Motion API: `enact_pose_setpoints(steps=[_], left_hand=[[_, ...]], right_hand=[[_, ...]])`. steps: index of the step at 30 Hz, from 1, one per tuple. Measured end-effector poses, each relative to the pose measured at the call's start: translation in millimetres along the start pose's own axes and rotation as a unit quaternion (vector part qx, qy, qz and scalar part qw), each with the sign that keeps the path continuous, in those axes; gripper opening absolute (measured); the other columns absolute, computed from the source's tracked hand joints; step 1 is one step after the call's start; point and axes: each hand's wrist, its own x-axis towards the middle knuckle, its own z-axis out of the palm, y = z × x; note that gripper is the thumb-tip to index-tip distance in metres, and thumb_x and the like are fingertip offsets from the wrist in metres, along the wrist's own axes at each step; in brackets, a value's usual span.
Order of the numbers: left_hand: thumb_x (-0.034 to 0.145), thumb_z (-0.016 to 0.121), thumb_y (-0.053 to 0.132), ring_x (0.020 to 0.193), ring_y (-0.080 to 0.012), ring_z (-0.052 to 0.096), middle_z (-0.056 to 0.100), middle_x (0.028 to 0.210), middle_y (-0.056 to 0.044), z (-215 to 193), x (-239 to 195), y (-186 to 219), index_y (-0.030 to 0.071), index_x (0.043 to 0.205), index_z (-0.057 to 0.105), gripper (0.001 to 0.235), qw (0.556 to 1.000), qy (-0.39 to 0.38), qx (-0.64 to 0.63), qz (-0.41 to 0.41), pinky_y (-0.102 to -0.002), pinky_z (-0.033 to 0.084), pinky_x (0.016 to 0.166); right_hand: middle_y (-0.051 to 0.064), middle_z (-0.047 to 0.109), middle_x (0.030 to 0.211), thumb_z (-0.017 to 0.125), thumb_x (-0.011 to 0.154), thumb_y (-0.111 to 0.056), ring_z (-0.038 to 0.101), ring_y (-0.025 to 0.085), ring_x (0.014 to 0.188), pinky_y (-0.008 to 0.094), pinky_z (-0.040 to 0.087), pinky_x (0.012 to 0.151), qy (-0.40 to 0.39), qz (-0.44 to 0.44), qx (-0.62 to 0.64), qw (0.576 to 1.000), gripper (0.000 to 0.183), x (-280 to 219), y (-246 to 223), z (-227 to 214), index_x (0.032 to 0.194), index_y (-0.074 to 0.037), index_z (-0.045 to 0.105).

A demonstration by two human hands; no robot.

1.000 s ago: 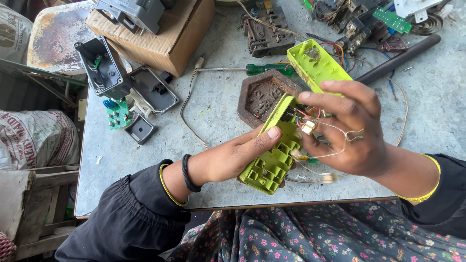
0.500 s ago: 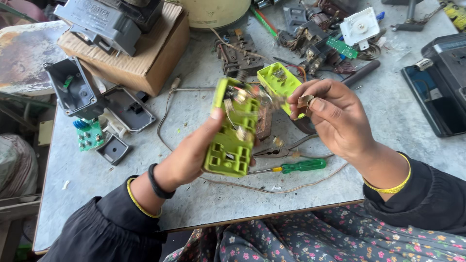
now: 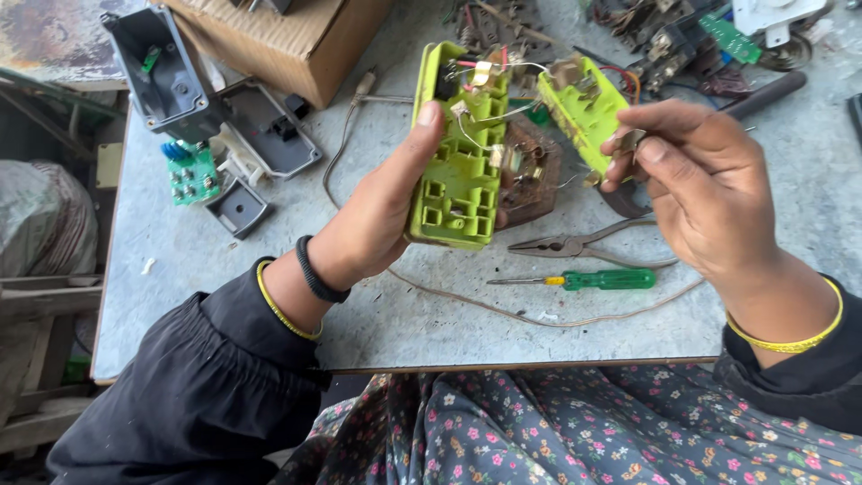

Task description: The person disassembles a green plastic electrical component, removes internal wires and parts, and uses a hammer to break off sections of the casing. They then handle a small circuit board and other components on a cluttered workbench.

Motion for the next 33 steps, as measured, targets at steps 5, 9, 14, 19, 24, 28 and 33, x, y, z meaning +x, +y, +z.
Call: enact_pose_setpoints(steps=[5, 9, 14, 19, 24, 28, 33], left_hand=[[0.104, 0.037, 0.060, 0.097, -0.0264, 0.074, 0.070, 0.118, -0.014, 0.7, 1.7, 1.5, 0.001, 0.141, 0.055, 0.072, 1.000, 0.013, -0.011, 0.004, -0.040, 0.062, 0.088], [0.106, 0.037, 0.061, 0.098, -0.0281, 0.074, 0.069, 0.119, -0.016, 1.4, 1.7, 2.5, 0.000, 0.141, 0.053, 0.073, 0.999, 0.007, -0.023, 0.024, -0.041, 0.062, 0.087], [0.103, 0.035, 0.060, 0.099, -0.0293, 0.073, 0.068, 0.123, -0.016, 5.4, -4.9, 8.0, 0.005, 0.147, 0.047, 0.072, 0.998, 0.007, -0.025, 0.050, -0.042, 0.062, 0.088], [0.105, 0.034, 0.061, 0.101, -0.0313, 0.073, 0.066, 0.125, -0.018, 6.7, -8.3, 11.2, 0.002, 0.148, 0.047, 0.074, 0.995, 0.005, -0.031, 0.090, -0.045, 0.062, 0.089], [0.102, 0.034, 0.062, 0.100, -0.0299, 0.073, 0.068, 0.125, -0.018, 4.9, -5.0, 8.2, 0.004, 0.146, 0.048, 0.074, 0.996, 0.027, -0.030, 0.080, -0.045, 0.062, 0.088], [0.103, 0.034, 0.061, 0.099, -0.0295, 0.072, 0.068, 0.123, -0.018, 4.6, -3.9, 5.9, 0.004, 0.146, 0.049, 0.073, 0.996, 0.033, -0.035, 0.077, -0.045, 0.062, 0.087], [0.101, 0.034, 0.061, 0.096, -0.0301, 0.073, 0.070, 0.122, -0.017, 6.3, -1.4, 7.1, 0.005, 0.144, 0.050, 0.072, 0.996, 0.043, -0.036, 0.074, -0.045, 0.062, 0.084]], right_hand=[[0.017, 0.070, 0.117, 0.054, 0.115, 0.001, 0.069, 0.021, 0.104, 0.033, 0.057, 0.097, -0.011, 0.034, 0.087, 0.996, 0.016, 2.9, -0.3, -7.2, 0.126, 0.005, 0.065], [0.018, 0.071, 0.119, 0.054, 0.112, 0.002, 0.070, 0.022, 0.105, 0.035, 0.057, 0.102, 0.001, 0.062, 0.112, 0.992, 0.018, 5.1, -0.1, -9.9, 0.125, 0.005, 0.066], [0.015, 0.070, 0.118, 0.056, 0.110, 0.005, 0.071, 0.020, 0.106, 0.033, 0.058, 0.101, 0.003, 0.055, 0.127, 0.990, 0.026, 10.0, -0.7, -14.1, 0.134, 0.003, 0.064], [0.015, 0.071, 0.119, 0.057, 0.111, 0.001, 0.072, 0.024, 0.109, 0.034, 0.060, 0.097, 0.032, 0.052, 0.147, 0.987, 0.023, 16.8, -1.7, -23.0, 0.132, 0.004, 0.065], [0.017, 0.071, 0.117, 0.058, 0.113, -0.003, 0.072, 0.025, 0.111, 0.036, 0.060, 0.100, 0.039, 0.025, 0.125, 0.991, 0.015, 25.2, -3.8, -34.3, 0.125, 0.001, 0.066], [0.014, 0.071, 0.120, 0.060, 0.112, -0.006, 0.070, 0.024, 0.111, 0.038, 0.058, 0.101, 0.075, 0.010, 0.126, 0.989, 0.011, 32.4, -9.3, -46.3, 0.119, -0.002, 0.067], [0.010, 0.071, 0.112, 0.062, 0.108, -0.012, 0.069, 0.022, 0.104, 0.036, 0.057, 0.098, 0.134, -0.038, 0.113, 0.984, 0.010, 45.8, -17.6, -85.3, 0.114, -0.005, 0.066]])
